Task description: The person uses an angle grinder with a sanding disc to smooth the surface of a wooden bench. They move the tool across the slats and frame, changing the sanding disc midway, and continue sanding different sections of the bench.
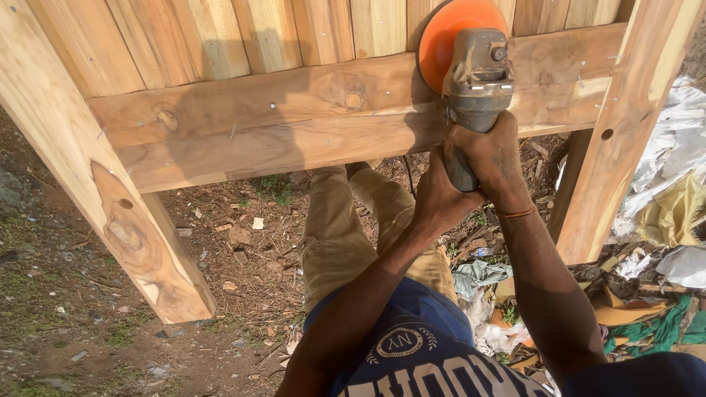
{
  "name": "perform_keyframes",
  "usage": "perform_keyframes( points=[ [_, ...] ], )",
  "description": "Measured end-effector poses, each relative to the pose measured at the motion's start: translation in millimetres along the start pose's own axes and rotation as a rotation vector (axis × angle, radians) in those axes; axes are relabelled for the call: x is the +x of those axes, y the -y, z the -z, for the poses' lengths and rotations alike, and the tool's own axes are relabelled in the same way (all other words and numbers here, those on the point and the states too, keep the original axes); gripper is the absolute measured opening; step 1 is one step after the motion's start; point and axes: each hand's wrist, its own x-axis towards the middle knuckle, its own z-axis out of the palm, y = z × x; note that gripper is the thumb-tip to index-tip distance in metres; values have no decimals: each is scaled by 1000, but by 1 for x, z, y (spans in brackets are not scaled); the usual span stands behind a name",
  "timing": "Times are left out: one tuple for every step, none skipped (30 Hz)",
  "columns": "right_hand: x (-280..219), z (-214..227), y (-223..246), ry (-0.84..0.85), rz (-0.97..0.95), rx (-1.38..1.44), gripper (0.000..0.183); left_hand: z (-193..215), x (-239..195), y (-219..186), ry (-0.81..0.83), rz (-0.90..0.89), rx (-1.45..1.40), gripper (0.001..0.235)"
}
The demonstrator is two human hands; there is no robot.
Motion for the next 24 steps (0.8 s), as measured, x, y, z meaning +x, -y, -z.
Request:
perform_keyframes(
  points=[
    [-4, 6, -1, -20, -47, 43, 28, -6, -2, 0, 15, 4, 12, 95],
    [-7, 11, -3, -25, -69, 5, 28, -12, -3, 0, 30, 9, 23, 96],
    [-8, 15, -4, -37, -87, -30, 28, -15, -2, 1, 50, 6, 37, 97],
    [-6, 17, -4, -48, -104, -65, 28, -18, 0, 2, 47, 5, 27, 97],
    [-4, 16, -6, -24, -73, -82, 29, -18, 1, 4, 45, 6, 18, 96],
    [-1, 12, -7, 0, -42, -99, 30, -16, 1, 8, 42, 6, 10, 95],
    [-2, 7, -9, 25, -18, -115, 30, -13, -2, 13, 9, -1, -4, 94],
    [-3, 1, -11, 49, -37, -134, 31, -8, -7, 18, -24, -9, -19, 92],
    [-1, -5, -11, 69, -48, -154, 32, -4, -9, 21, -56, -26, -33, 91],
    [-1, -11, -10, 90, -59, -174, 33, 0, -13, 24, -71, -53, -90, 91],
    [-3, -18, -9, 106, -31, -162, 35, 5, -17, 26, -86, -84, -146, 92],
    [-6, -23, -8, 122, -4, -151, 37, 7, -21, 27, -101, -116, -203, 93],
    [-12, -25, -9, 138, 16, -140, 39, 7, -29, 27, -97, -113, -227, 92],
    [-20, -24, -11, 126, 2, -164, 40, 5, -37, 27, -93, -110, -251, 91],
    [-26, -22, -13, 112, -6, -188, 40, 2, -41, 27, -90, -114, -276, 90],
    [-32, -19, -16, 98, -13, -213, 41, -1, -44, 27, -64, -79, -224, 89],
    [-39, -14, -21, 80, -72, -221, 39, -6, -49, 28, -44, -37, -173, 87],
    [-45, -7, -27, 62, -130, -229, 37, -11, -54, 30, -24, 4, -122, 86],
    [-51, -1, -34, 47, -189, -237, 35, -15, -59, 33, -7, 4, -110, 87],
    [-56, 4, -42, 28, -185, -213, 35, -19, -63, 36, 11, 3, -98, 89],
    [-60, 7, -50, 5, -179, -187, 34, -20, -66, 40, 31, -1, -83, 90],
    [-64, 8, -58, -18, -174, -161, 34, -20, -69, 44, 64, 3, -114, 88],
    [-71, 9, -65, -26, -180, -127, 34, -21, -77, 49, 99, 16, -149, 85],
    [-80, 8, -72, -35, -186, -93, 34, -21, -86, 53, 133, 30, -184, 83]
  ],
)
